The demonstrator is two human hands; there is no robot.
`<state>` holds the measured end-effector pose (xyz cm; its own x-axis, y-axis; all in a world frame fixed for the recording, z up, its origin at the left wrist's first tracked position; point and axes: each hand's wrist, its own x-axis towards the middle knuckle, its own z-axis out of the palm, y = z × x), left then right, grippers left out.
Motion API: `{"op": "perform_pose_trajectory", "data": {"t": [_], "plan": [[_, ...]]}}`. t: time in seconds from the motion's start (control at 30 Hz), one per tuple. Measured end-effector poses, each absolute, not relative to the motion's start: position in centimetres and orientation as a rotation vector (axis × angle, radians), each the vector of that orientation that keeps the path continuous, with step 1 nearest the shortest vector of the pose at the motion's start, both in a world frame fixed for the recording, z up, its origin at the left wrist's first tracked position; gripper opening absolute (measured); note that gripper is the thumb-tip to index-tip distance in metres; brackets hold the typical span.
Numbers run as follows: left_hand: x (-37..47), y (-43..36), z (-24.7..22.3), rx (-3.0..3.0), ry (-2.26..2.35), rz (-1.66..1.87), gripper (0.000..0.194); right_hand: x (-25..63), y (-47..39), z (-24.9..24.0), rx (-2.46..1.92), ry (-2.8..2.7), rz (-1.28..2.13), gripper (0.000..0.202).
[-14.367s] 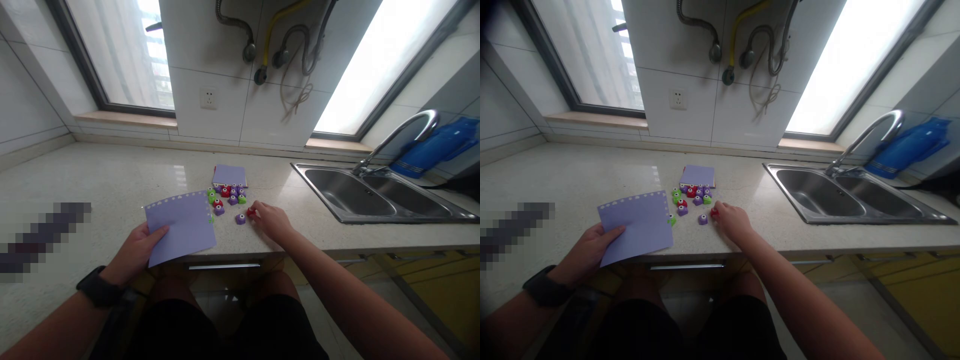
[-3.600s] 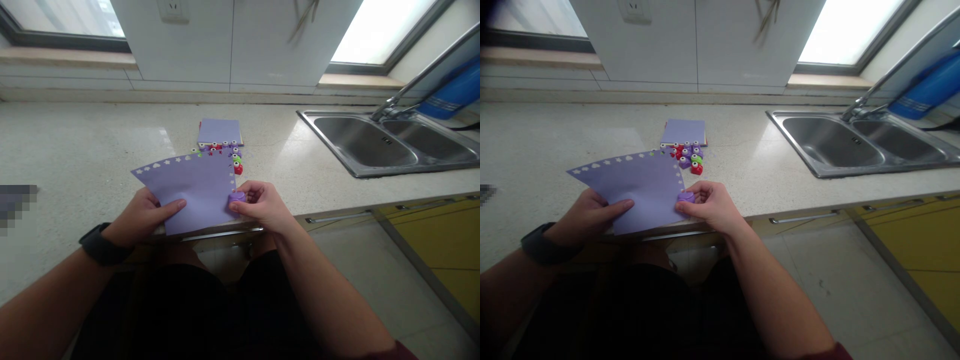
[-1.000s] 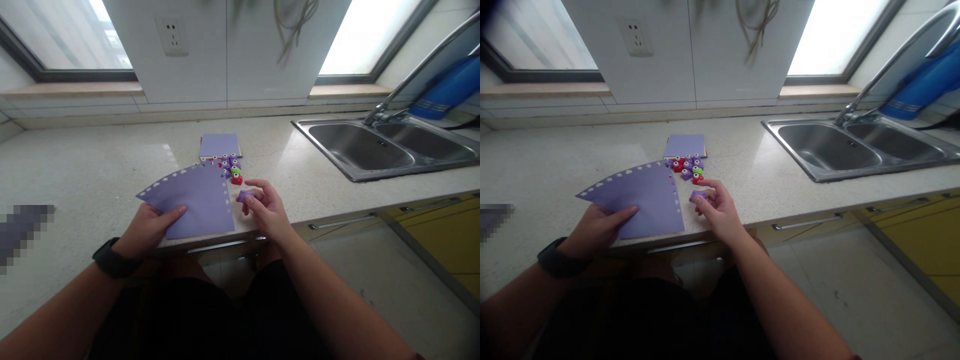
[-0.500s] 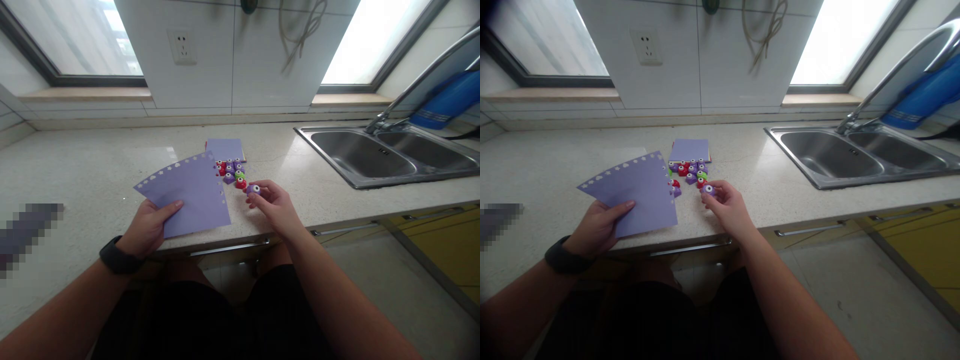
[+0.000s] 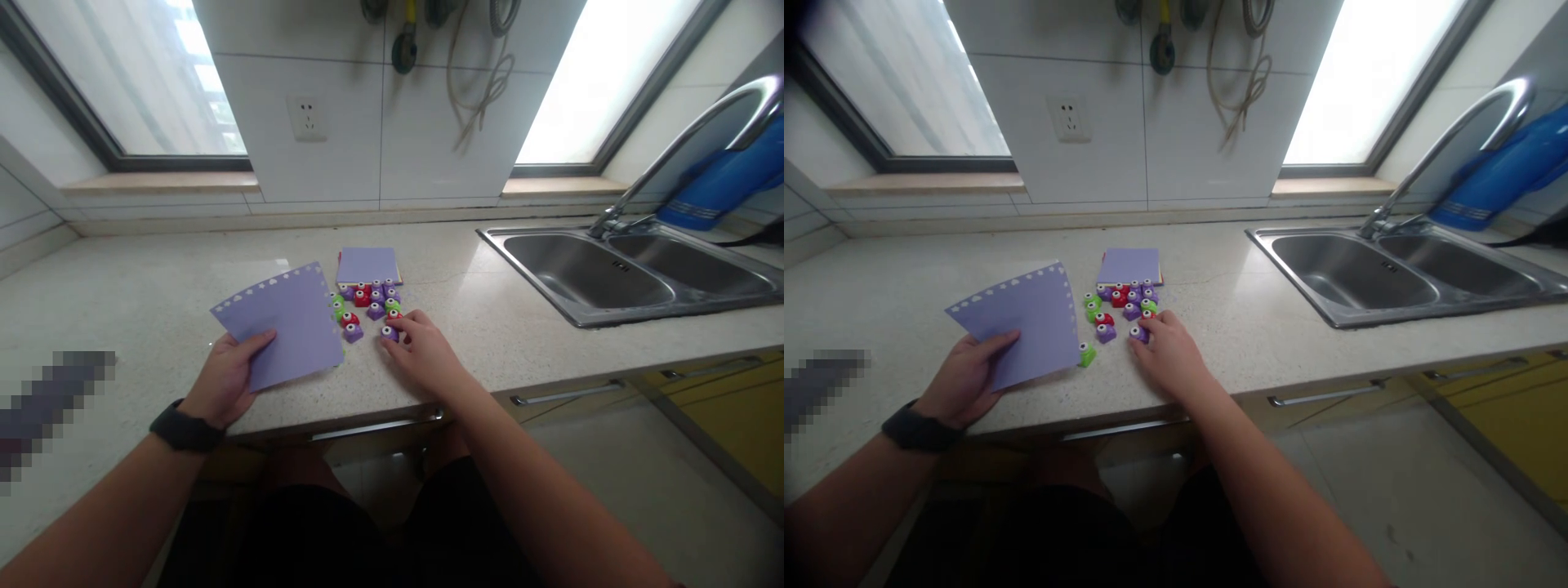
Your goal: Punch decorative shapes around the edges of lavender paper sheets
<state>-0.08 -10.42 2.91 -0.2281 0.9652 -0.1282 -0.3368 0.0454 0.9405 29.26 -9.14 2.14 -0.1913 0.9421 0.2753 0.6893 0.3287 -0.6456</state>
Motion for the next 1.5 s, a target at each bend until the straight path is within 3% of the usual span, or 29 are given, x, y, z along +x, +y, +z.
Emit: {"op": "perform_pose_trajectory", "data": {"t": [0.4, 0.6, 0.83, 1.1, 1.33, 1.5], "plan": [[-0.4, -10.2, 2.7, 0.721, 1.100, 1.475, 0.045, 26.6, -9.2, 0.7, -1.582, -2.032, 0.068, 0.029], [-0.3, -10.2, 2.4, 0.727, 1.082, 1.434, 0.057, 26.6, -9.4, 0.7, -1.415, -1.992, 0.073, 0.032], [-0.4, -10.3, 2.1, 0.758, 1.082, 1.431, 0.058, 26.7, -10.1, 1.1, -1.040, -2.187, 0.127, 0.035], [-1.0, -9.8, 3.2, 0.643, 1.009, 1.489, 0.035, 27.1, -10.3, 1.0, -0.989, -2.264, 0.221, 0.049], [-0.6, -9.9, 3.0, 0.689, 1.008, 1.495, 0.037, 26.5, -10.4, 1.7, -0.831, -2.604, 0.183, 0.070], [-0.5, -9.8, 2.8, 0.682, 1.026, 1.499, 0.038, 26.4, -10.4, 1.8, -0.835, -2.569, 0.232, 0.057]]}}
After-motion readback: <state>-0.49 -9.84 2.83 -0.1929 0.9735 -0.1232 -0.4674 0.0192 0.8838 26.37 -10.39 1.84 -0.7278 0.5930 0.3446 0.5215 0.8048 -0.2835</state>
